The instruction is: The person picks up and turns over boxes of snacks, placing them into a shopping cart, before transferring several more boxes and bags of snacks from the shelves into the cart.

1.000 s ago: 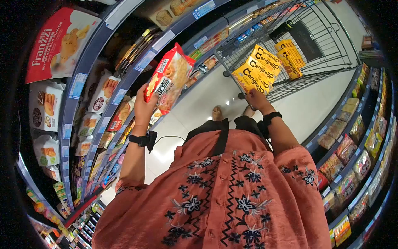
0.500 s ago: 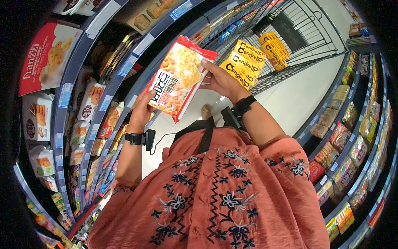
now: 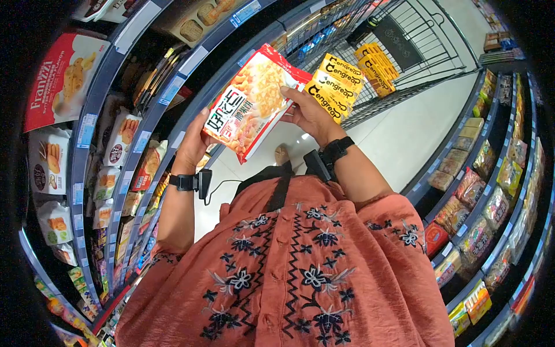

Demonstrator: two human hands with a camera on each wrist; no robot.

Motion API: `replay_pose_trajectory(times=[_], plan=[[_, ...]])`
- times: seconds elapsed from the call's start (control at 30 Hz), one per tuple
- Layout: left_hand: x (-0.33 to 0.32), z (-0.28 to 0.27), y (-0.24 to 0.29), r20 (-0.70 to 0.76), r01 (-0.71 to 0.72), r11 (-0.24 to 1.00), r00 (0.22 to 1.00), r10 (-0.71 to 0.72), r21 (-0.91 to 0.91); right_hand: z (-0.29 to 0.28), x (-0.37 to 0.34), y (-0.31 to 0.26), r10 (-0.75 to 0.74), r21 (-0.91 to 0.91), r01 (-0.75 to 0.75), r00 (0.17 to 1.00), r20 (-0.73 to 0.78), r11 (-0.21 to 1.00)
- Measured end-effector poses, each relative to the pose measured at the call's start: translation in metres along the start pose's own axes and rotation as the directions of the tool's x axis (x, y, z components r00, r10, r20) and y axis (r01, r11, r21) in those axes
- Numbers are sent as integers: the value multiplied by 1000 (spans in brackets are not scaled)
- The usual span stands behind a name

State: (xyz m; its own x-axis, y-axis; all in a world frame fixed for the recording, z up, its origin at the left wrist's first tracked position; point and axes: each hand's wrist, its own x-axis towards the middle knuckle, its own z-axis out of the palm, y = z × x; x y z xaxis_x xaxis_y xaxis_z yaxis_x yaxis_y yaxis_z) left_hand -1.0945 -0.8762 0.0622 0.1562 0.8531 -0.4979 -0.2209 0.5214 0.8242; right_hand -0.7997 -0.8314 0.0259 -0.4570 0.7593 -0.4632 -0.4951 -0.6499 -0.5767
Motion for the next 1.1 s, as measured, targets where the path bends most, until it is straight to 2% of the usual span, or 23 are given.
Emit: replay_pose_trajectory(times=[0.17,0.27,0.37,0.7,0.87,1.1], plan=[[12,7,11,47,-35,999,998,36,-27,-7,-5,-3,-74,141,76,997,-19,987],[19,15,19,105,-41,999,994,40,11,-18,-5,-5,-83,173,87,996,-28,981],[28,22,22,101,-39,998,994,33,55,-20,-9,-10,-117,197,121,993,-30,973],[57,44,27,119,-34,989,993,17,142,-35,-17,-25,-163,233,183,981,-102,955],[66,53,26,113,-43,991,993,28,130,-51,-18,-32,-144,229,157,987,-72,961],[75,64,25,84,-37,994,996,29,104,-54,-21,-41,-167,220,190,979,-118,957]])
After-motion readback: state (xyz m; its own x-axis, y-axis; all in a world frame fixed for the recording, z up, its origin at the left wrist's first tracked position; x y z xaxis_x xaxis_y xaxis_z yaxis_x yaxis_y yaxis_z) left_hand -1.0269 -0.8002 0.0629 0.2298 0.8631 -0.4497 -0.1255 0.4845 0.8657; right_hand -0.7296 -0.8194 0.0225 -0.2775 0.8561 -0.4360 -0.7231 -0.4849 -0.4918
